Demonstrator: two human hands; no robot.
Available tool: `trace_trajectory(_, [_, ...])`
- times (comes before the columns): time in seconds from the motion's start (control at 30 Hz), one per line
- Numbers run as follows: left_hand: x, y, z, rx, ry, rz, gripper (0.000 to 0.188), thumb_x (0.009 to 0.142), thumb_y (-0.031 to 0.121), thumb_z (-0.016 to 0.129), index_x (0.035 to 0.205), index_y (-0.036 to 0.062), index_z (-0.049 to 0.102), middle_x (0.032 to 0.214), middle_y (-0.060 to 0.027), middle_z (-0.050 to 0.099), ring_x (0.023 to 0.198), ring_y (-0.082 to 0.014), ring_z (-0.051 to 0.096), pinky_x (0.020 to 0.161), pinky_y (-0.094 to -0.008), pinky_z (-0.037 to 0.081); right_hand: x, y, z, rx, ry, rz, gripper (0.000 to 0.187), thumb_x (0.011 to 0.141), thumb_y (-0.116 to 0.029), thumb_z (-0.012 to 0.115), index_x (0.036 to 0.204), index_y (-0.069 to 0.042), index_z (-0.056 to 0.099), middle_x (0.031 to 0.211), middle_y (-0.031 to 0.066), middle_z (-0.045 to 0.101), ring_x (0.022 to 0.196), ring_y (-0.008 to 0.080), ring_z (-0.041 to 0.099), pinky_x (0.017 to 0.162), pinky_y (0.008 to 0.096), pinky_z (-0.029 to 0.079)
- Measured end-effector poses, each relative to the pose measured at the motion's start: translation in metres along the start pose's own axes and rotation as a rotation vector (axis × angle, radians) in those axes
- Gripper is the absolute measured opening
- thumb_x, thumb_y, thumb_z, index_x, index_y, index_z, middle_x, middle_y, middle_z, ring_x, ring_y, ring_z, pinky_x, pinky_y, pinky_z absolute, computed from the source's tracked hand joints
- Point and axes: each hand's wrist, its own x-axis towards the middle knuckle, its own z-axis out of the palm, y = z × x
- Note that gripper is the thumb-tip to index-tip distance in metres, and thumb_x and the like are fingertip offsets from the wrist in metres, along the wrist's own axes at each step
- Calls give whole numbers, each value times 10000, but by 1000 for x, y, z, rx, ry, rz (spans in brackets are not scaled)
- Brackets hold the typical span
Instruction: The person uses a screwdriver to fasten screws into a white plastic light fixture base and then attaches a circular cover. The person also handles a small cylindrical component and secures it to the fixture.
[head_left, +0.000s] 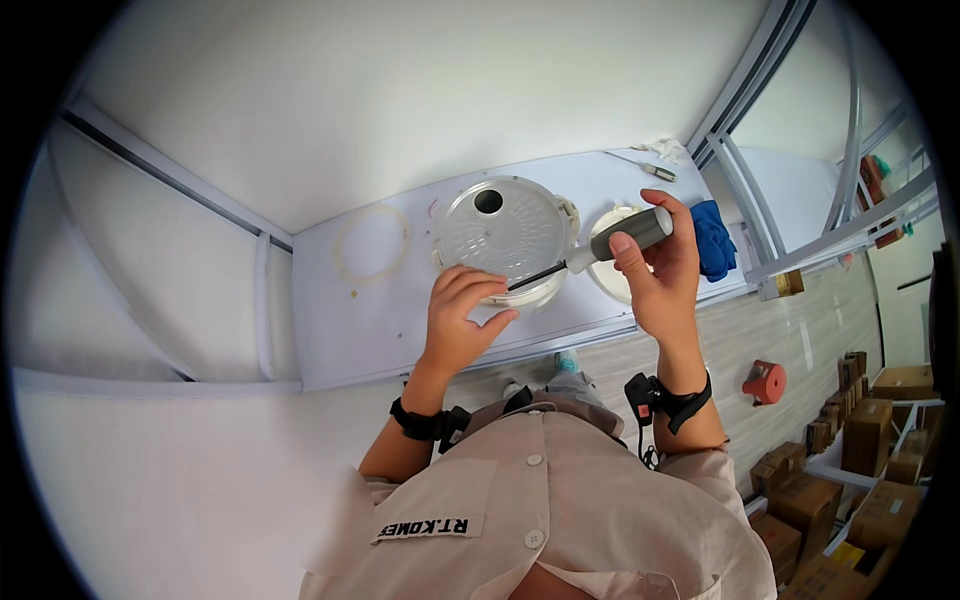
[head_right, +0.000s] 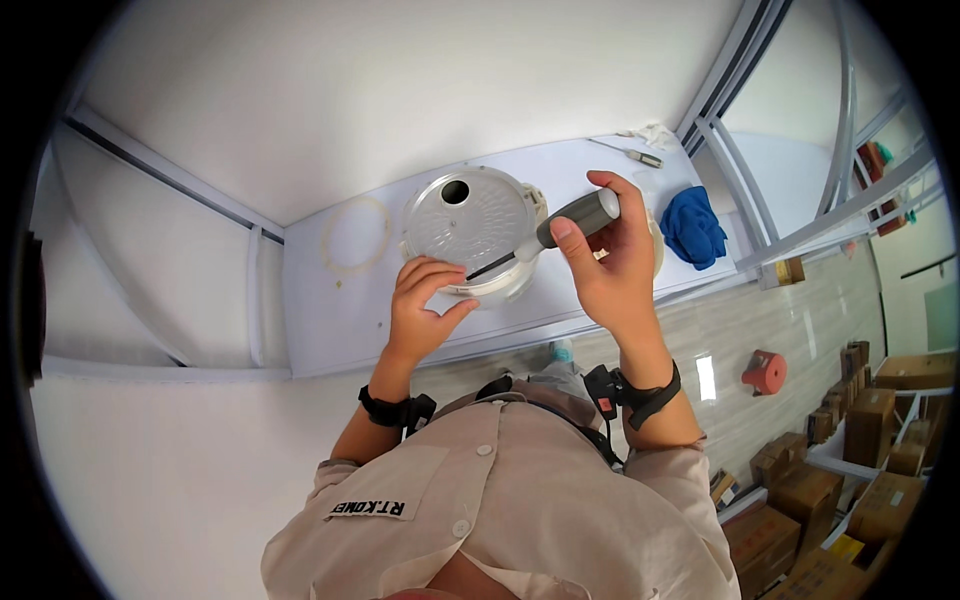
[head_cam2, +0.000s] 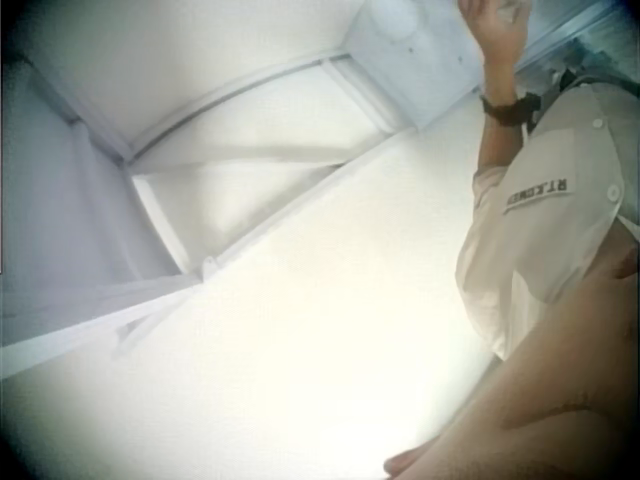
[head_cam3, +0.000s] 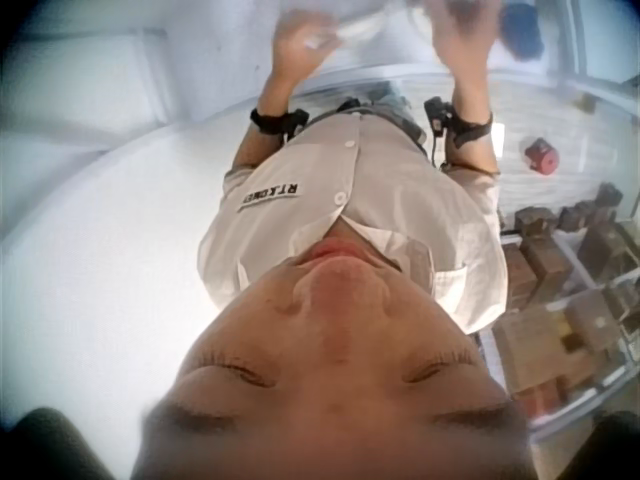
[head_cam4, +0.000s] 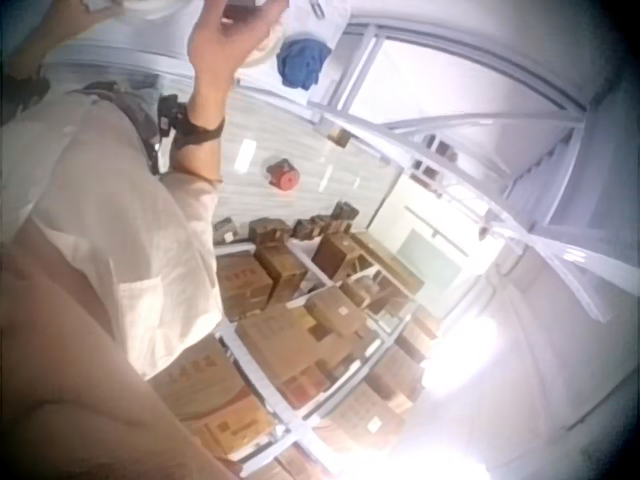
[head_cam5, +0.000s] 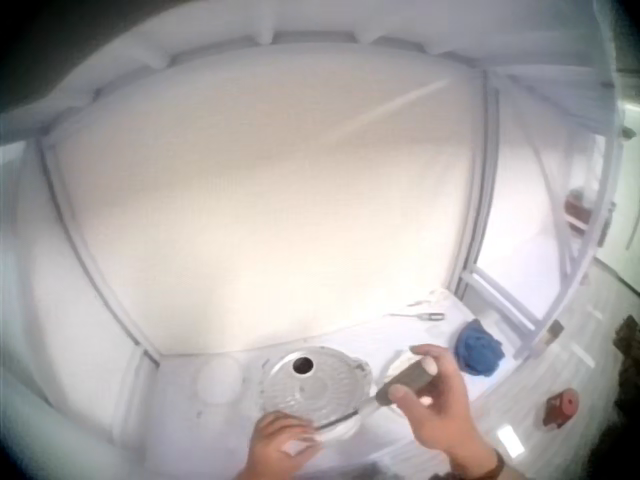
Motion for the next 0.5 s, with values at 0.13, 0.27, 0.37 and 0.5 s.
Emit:
trace_trajectory(0.13, [-7,2,-2,110,9,12,410,666,154,954,1034,99,781,1149,-26,770,1199,-296,646,1183,-533,391,5,-7,10,-89,-34,-84,571,967,-199,801,1422,-33,498,980,81,717,796,129,696,713,259,561])
trace_trajectory(0.27, [-10,2,-5,126,19,5,414,675,164,948,1049,113,779,1168,-15,764,1231,-296,634,1220,-559,340,8,-10,17,-113,-59,-140,585,968,-207,796,1431,-19,494,970,85,713,802,129,693,703,260,557])
trace_trajectory(0.37, [-10,5,-6,132,21,4,417,684,156,941,1066,117,777,1171,-19,757,1226,-295,637,1217,-559,342,10,-12,20,-109,-48,-184,589,973,-196,787,1444,-16,484,957,78,707,794,126,683,693,258,551])
trace_trajectory(0.5, [-10,5,-6,106,4,-3,426,691,138,934,1084,111,771,1161,-32,749,1199,-295,649,1194,-552,377,11,-15,22,-132,-66,-210,599,976,-182,779,1460,-17,466,946,66,699,774,112,665,679,243,537])
